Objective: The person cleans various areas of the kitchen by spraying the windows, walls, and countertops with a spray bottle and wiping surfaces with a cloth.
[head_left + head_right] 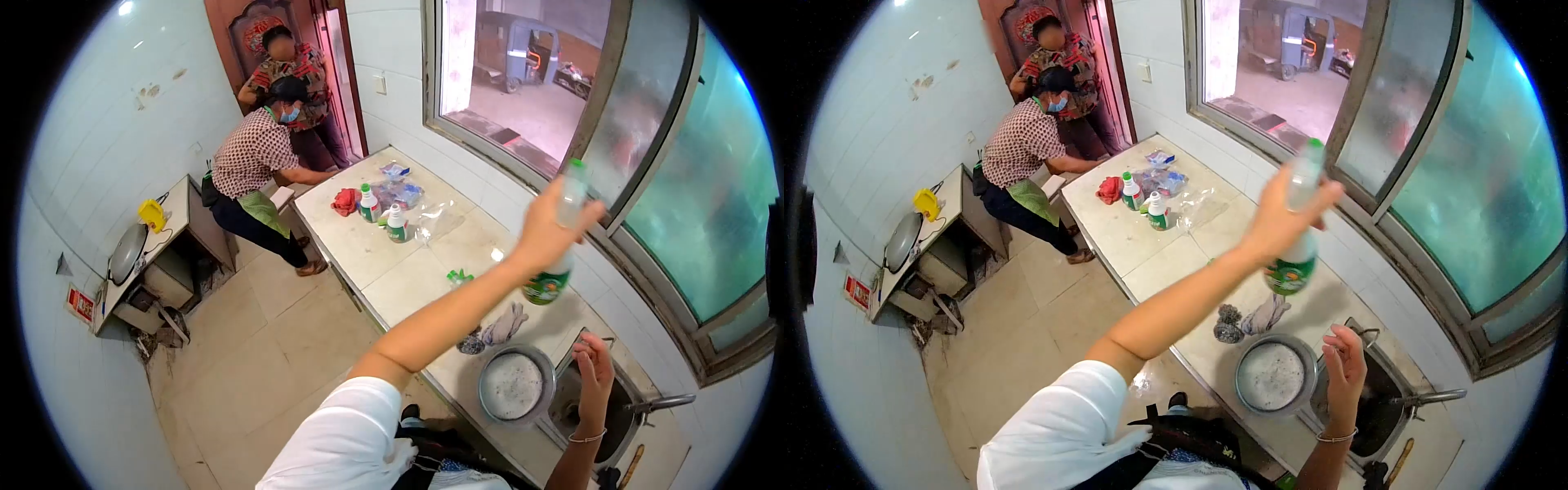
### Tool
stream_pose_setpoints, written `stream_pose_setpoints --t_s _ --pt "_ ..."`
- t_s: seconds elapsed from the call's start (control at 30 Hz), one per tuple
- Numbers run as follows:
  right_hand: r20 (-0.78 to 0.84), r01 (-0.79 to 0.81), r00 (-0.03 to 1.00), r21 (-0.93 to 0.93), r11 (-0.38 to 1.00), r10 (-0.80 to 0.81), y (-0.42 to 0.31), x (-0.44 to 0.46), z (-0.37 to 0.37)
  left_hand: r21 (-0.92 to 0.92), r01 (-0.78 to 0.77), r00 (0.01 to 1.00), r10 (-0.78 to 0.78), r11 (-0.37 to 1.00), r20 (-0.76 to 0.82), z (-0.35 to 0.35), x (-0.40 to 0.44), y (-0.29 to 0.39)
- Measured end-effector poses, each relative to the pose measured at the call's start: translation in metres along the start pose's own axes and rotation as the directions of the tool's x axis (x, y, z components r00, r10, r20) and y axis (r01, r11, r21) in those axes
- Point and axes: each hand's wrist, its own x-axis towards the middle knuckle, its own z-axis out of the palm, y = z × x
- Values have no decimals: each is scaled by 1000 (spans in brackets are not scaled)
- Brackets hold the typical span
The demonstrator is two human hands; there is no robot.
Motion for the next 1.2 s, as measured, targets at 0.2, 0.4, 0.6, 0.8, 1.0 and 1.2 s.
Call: stream_pose_setpoints --t_s 0.2,0.4,0.6,0.8,1.0,1.2 --pt "-12 -45 999 109 993 47 18 -34 -8 260 76 958 2 963 -286 -104 -21 21" --pt "-244 -236 933 141 962 265 19 -70 5 405 53 954 74 913 -292 -178 -18 40" --pt "-432 -185 869 171 968 243 5 -58 103 418 55 966 58 907 -253 -283 10 27" --pt "-310 -239 890 306 921 334 -7 -26 255 401 79 985 -8 912 -175 -378 42 53" --pt "-209 -227 944 151 962 255 -37 -10 319 460 67 988 6 886 -154 -423 94 50" --pt "-258 -237 925 180 955 278 -35 19 341 367 90 989 -41 926 -139 -419 134 29"
